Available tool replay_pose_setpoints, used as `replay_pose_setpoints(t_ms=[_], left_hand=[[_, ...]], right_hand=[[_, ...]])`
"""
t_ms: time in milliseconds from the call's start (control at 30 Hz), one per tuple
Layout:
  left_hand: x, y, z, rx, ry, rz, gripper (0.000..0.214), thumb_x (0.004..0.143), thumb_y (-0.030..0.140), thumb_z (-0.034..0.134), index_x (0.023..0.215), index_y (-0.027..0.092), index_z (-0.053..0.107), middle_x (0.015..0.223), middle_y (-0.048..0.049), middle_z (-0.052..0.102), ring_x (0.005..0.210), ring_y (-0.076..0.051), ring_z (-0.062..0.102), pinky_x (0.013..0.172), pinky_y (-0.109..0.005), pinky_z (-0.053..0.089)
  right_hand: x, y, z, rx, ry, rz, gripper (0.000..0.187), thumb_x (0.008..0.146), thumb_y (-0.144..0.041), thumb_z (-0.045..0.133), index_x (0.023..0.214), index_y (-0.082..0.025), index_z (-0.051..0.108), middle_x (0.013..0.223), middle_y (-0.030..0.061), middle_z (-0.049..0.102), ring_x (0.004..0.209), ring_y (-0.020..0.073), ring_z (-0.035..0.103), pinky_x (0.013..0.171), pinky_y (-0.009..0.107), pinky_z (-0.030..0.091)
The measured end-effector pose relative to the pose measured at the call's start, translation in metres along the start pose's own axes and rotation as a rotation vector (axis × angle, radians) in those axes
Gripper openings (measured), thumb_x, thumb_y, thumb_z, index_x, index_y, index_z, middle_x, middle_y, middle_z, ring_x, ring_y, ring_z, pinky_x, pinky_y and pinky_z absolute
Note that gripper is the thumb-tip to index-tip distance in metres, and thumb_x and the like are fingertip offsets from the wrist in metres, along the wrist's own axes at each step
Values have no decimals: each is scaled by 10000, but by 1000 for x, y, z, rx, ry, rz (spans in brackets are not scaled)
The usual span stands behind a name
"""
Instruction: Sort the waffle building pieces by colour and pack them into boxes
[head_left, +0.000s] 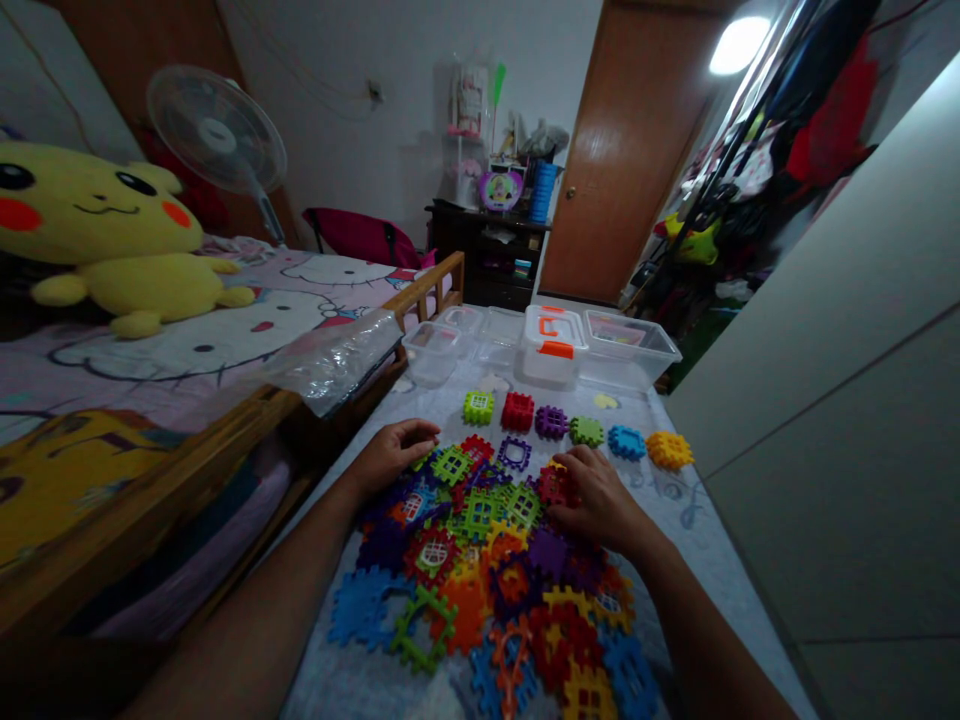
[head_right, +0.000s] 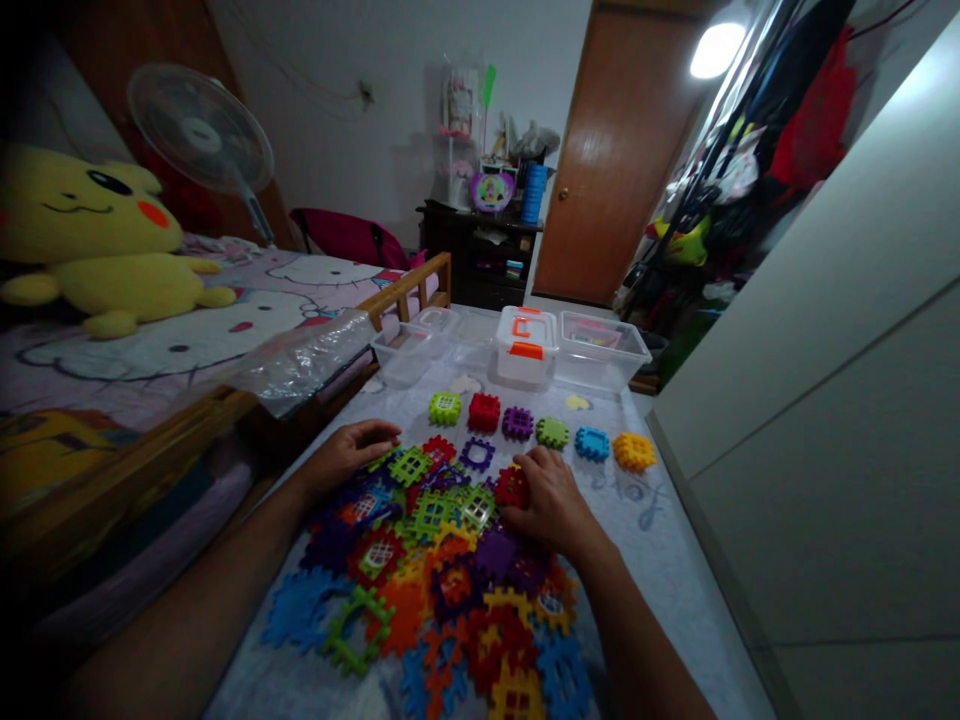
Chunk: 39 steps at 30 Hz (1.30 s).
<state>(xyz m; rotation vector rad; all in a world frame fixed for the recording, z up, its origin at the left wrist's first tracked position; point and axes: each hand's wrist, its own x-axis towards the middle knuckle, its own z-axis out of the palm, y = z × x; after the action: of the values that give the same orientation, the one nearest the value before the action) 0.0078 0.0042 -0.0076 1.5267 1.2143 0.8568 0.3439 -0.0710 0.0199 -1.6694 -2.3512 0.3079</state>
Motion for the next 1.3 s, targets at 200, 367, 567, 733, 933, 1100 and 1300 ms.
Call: replay_pose_setpoints(t_ms=[200, 367, 567, 733, 933, 1100, 1300], left_hand=[[0, 0, 0, -9, 1, 3, 494, 655, 536, 741, 984, 172, 688, 949, -80, 745, 926, -271, 683, 872, -391, 512], [1, -4, -1, -4, -9, 9, 509, 669, 540, 731, 1007, 163, 677, 971, -88, 742, 943, -274, 681, 883, -396, 508], [2, -8, -1, 12, -26, 7, 514, 697, 543, 710, 1029, 154, 662, 995, -93, 732, 963, -272, 674, 899, -398, 502], [2, -9, -2, 19, -32, 13, 493, 715, 529, 702, 1037, 159, 656, 990, -86, 733, 959, -265, 675, 903, -392, 499], [2, -9, -1, 22, -27, 31, 464, 731, 512, 686, 1029, 158, 659, 987, -87, 729, 940, -258, 674, 871, -379, 507], [2, -7, 0, 37, -24, 46, 432, 745, 488, 673, 1026, 160, 664, 973, -84, 728, 930, -255, 671, 864, -378, 507], [1, -5, 0, 13, -6, 50, 427, 712, 477, 684, 996, 158, 669, 956, -85, 734, 911, -254, 676, 860, -378, 512]], right_hand=[[0, -2, 1, -9, 10, 7, 385, 699, -241, 685, 1075, -170, 640, 1039, 107, 560, 1004, 271, 497, 907, 392, 423], [-1, 0, -1, -20, 10, 12, 418, 700, -275, 706, 1100, -175, 635, 1065, 107, 563, 1013, 271, 499, 919, 393, 413], [-1, 3, -2, -40, -3, 14, 459, 701, -324, 730, 1122, -176, 627, 1080, 109, 572, 1019, 273, 501, 915, 393, 412], [-2, 3, 3, -47, 24, 18, 434, 698, -304, 719, 1098, -161, 628, 1050, 108, 574, 999, 269, 512, 899, 386, 419], [10, 0, -6, 26, 170, -25, 342, 731, -282, 681, 1053, -179, 627, 1013, 91, 586, 967, 254, 530, 876, 381, 434], [60, -1, -21, -17, 264, -22, 421, 739, -354, 702, 1119, -193, 624, 1090, 105, 588, 1019, 281, 510, 899, 404, 406], [120, -6, -18, -46, 132, 101, 517, 711, -383, 738, 1183, -199, 632, 1172, 114, 585, 1096, 294, 500, 904, 380, 388]])
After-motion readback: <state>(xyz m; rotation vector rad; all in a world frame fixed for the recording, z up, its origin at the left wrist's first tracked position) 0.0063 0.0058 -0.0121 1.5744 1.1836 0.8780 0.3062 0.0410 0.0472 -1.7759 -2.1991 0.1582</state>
